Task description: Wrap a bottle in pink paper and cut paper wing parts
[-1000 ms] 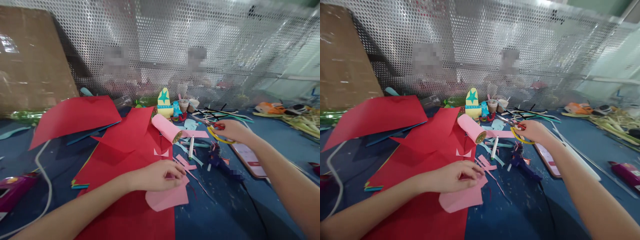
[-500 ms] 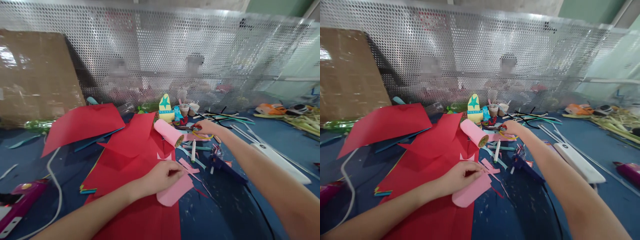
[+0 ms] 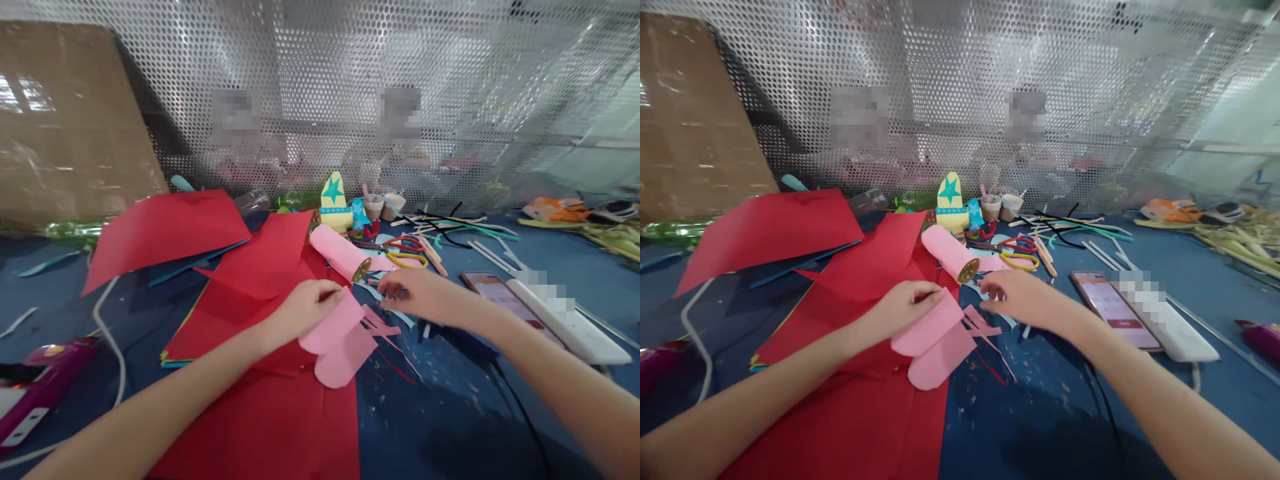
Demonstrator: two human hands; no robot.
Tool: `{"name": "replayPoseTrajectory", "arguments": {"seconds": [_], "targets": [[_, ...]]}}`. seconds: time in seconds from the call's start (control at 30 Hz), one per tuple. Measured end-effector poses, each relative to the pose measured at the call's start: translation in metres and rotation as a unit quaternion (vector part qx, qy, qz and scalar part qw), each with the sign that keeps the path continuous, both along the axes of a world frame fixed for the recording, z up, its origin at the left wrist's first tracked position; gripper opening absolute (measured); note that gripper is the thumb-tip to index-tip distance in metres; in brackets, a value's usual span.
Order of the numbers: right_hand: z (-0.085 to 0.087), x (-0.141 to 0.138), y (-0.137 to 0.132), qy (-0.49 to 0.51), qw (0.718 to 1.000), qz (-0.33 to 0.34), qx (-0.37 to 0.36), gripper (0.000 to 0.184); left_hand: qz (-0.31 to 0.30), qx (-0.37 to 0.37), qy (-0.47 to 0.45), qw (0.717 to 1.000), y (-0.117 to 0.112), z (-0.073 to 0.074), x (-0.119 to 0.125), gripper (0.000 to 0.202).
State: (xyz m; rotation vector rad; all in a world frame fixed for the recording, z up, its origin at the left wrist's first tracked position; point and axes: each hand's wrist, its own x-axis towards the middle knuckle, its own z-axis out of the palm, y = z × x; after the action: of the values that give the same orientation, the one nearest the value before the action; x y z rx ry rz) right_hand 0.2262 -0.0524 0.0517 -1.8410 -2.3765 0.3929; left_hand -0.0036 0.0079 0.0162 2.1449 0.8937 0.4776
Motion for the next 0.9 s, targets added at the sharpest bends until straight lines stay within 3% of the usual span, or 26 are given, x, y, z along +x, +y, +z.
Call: {"name": "replayPoseTrajectory", "arguments": {"seconds": [0.1,0.23,0.33,0.47,0.6,0.67,0.8,0.9], "targets": [[-0.014,-0.021,-0.026,0.016,0.999,0.038,0.001,0.026,-0.022,-0.033,0.022,0.999,0.010,0.006,-0.005,0.030],[-0.029,-0.031,-0.042,0.055,0.996,0.062,0.028,0.026,-0.113,-0.107,0.026,0.987,0.002,0.013,-0.007,0.024],[-0.036,-0.030,-0.048,0.068,0.993,0.080,0.057,0.020,-0.114,-0.058,0.031,0.991,-0.012,0.011,-0.003,0.017],[-0.042,-0.031,-0.052,0.035,0.986,0.125,0.108,0.027,-0.108,-0.007,0.044,0.993,-0.023,-0.004,0.003,0.014],[-0.046,-0.038,-0.051,0.089,0.991,0.057,0.083,0.012,-0.111,0.003,0.010,0.994,-0.027,-0.015,0.007,0.007],[-0.049,-0.040,-0.050,0.117,0.990,0.043,0.063,0.014,-0.106,0.000,0.012,0.994,-0.029,-0.014,0.008,0.004],[-0.053,-0.045,-0.050,0.177,0.983,0.010,0.038,0.024,-0.093,-0.043,0.005,0.995,-0.027,-0.001,0.007,0.007],[-0.048,-0.044,-0.051,0.240,0.971,-0.021,0.001,0.022,-0.057,-0.027,-0.028,0.998,-0.013,0.011,0.002,0.016]]}}
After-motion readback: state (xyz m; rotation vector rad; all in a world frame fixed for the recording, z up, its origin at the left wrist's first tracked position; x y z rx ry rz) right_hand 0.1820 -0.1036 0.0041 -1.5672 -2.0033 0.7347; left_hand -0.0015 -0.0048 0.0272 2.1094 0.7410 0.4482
